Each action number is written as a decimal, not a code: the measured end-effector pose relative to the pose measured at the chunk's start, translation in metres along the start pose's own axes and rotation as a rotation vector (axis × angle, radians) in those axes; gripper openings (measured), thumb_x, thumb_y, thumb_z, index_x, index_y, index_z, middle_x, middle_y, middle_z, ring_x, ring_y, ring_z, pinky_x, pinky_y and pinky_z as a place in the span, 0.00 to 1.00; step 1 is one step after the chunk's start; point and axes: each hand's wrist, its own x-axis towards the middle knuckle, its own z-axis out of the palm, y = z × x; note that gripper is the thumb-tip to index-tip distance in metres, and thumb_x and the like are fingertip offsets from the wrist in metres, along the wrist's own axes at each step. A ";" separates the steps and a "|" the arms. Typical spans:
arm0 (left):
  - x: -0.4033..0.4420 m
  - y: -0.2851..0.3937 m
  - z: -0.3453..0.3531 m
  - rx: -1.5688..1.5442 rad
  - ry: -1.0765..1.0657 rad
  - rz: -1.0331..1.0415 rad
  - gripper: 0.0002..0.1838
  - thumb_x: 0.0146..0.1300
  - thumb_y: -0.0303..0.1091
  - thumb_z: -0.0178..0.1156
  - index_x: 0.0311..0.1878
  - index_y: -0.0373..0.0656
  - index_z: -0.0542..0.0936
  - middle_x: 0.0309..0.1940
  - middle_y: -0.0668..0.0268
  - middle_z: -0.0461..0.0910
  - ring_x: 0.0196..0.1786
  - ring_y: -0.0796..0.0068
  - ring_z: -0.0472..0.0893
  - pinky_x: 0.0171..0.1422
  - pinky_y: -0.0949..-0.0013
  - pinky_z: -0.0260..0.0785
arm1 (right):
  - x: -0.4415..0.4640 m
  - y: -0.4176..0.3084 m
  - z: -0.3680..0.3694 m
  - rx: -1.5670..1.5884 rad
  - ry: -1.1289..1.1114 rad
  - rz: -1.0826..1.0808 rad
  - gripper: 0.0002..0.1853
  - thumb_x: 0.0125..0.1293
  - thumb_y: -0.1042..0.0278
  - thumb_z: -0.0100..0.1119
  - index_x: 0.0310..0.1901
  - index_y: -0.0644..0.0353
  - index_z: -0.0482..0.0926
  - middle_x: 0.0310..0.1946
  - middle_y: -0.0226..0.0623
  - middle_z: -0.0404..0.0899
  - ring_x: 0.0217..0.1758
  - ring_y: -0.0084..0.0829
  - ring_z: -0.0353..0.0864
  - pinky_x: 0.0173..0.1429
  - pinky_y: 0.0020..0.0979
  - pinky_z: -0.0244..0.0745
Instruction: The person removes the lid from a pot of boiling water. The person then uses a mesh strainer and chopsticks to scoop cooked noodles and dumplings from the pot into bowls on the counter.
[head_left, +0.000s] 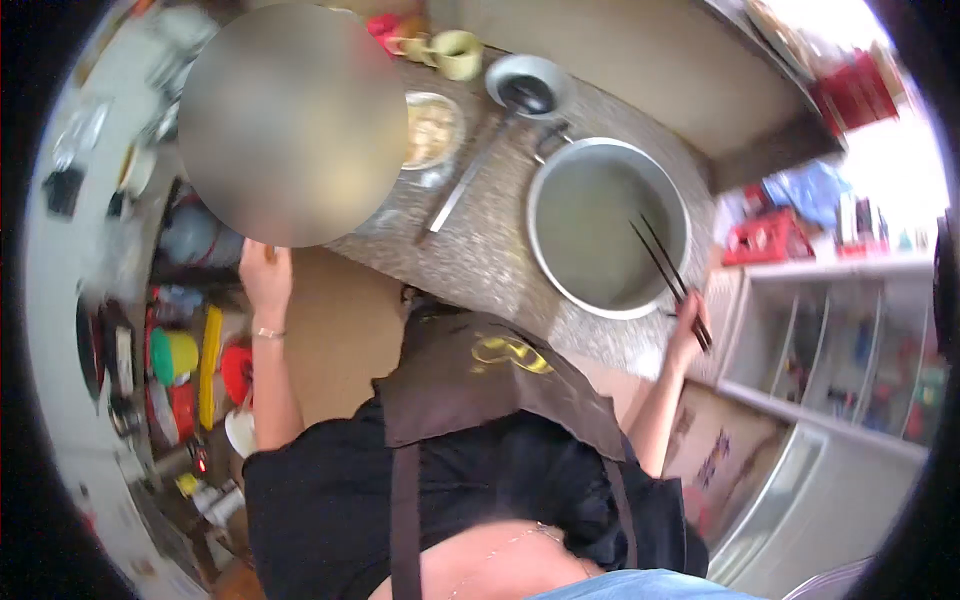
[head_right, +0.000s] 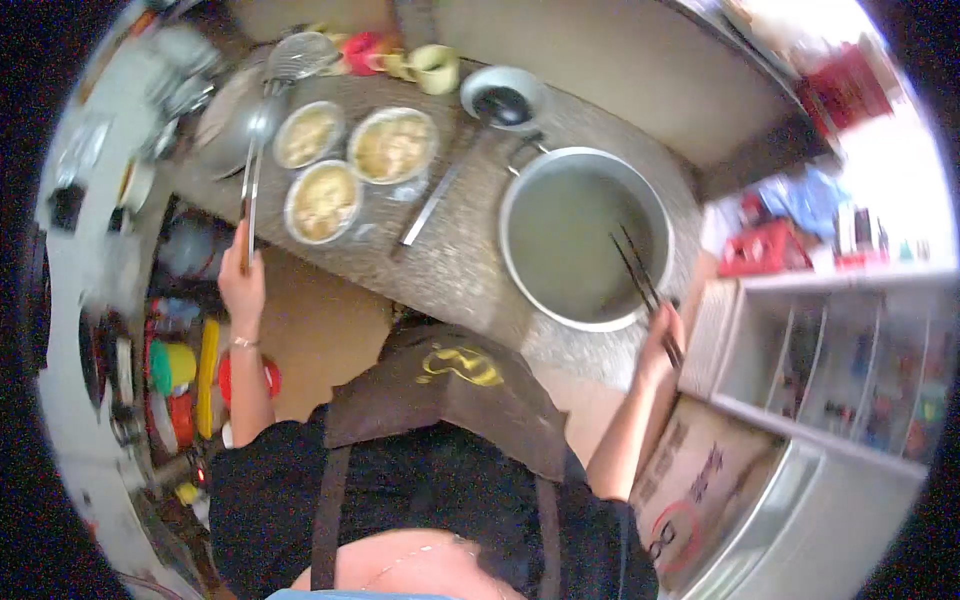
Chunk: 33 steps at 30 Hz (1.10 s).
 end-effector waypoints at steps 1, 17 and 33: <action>-0.001 0.018 0.000 -0.084 -0.114 -0.037 0.28 0.56 0.21 0.55 0.62 0.48 0.69 0.38 0.56 0.76 0.42 0.62 0.78 0.49 0.66 0.69 | 0.004 0.002 0.013 0.094 -0.018 -0.009 0.14 0.68 0.64 0.53 0.47 0.66 0.78 0.39 0.36 0.79 0.40 0.25 0.78 0.46 0.26 0.74; -0.010 0.235 0.240 0.062 -1.113 0.528 0.20 0.60 0.27 0.41 0.54 0.44 0.72 0.41 0.46 0.78 0.46 0.50 0.79 0.50 0.50 0.71 | 0.019 0.080 0.032 -0.320 -0.565 0.189 0.10 0.56 0.62 0.60 0.37 0.56 0.83 0.34 0.44 0.81 0.36 0.42 0.82 0.42 0.37 0.76; 0.074 0.179 0.238 -0.519 -2.107 -0.385 0.23 0.64 0.32 0.51 0.61 0.36 0.65 0.26 0.65 0.78 0.14 0.86 0.70 0.13 0.82 0.61 | -0.071 -0.018 -0.098 0.234 0.106 0.377 0.12 0.66 0.67 0.53 0.42 0.67 0.80 0.34 0.37 0.81 0.38 0.24 0.80 0.46 0.26 0.74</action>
